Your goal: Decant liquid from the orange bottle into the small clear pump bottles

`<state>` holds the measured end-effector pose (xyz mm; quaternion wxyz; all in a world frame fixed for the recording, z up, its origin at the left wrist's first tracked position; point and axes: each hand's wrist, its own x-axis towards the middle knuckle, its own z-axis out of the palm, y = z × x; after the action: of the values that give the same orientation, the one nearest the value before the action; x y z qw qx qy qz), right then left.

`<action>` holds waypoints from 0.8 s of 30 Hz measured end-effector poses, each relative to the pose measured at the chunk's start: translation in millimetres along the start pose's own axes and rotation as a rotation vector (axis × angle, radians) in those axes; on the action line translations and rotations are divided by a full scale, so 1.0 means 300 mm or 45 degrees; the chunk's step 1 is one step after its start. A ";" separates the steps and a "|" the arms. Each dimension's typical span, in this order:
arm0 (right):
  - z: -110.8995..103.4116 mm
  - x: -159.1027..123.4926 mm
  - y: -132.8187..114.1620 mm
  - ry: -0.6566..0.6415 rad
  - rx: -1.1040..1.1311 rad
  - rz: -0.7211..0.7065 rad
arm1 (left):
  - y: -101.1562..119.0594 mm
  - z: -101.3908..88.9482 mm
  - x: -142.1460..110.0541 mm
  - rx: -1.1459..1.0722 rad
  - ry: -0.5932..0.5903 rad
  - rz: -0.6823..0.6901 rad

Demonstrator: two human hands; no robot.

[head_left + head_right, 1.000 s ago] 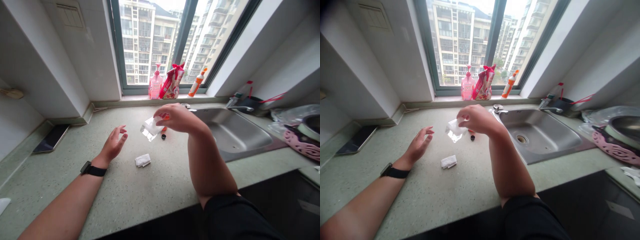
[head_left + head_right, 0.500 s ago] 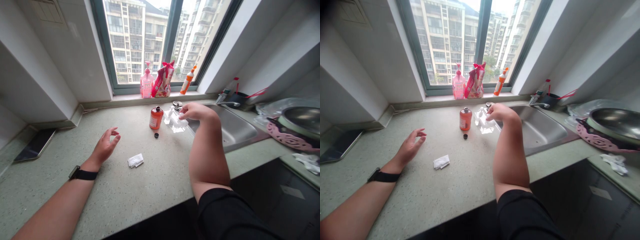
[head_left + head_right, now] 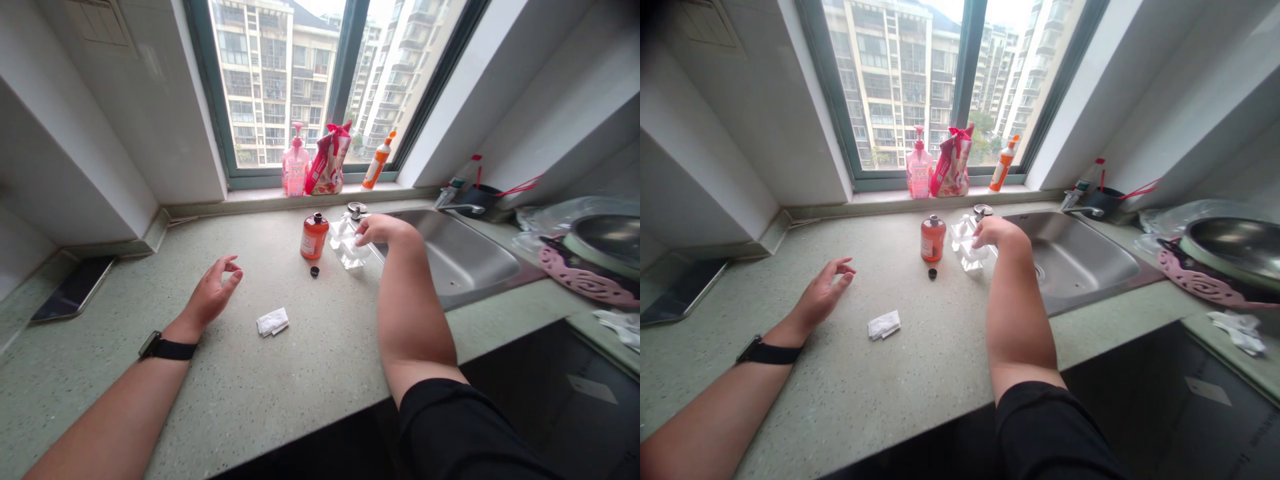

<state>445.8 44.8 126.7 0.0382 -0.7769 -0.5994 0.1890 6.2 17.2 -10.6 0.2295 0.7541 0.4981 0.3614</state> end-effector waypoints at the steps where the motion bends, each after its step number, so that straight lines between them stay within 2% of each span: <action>1: -0.005 -0.007 -0.001 0.023 0.026 -0.011 | 0.002 -0.001 -0.001 0.002 -0.001 0.006; 4: -0.020 -0.042 -0.023 0.209 0.145 -0.112 | 0.006 -0.002 -0.001 0.008 0.001 0.023; 6: -0.022 -0.068 -0.056 0.395 0.246 -0.237 | 0.007 -0.002 -0.001 0.008 0.004 0.025; 8: -0.012 -0.088 -0.103 0.511 0.358 -0.362 | 0.007 0.000 -0.001 0.004 0.008 0.024; 12: 0.047 -0.098 -0.210 0.478 0.445 -0.495 | 0.007 0.002 -0.003 -0.010 0.007 0.030; 16: 0.116 -0.070 -0.286 0.437 0.288 -0.493 | 0.007 0.002 -0.007 -0.017 0.009 0.046; 20: 0.160 -0.028 -0.305 0.376 0.150 -0.432 | 0.007 0.003 -0.008 -0.016 0.011 0.065; 24: 0.174 -0.009 -0.305 0.372 0.121 -0.411 | 0.007 0.005 -0.009 -0.021 0.004 0.073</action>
<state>343.5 59.0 105.3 0.1909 -0.6872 -0.6946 0.0938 7.9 13.8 -11.0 0.2247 0.7655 0.4737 0.3731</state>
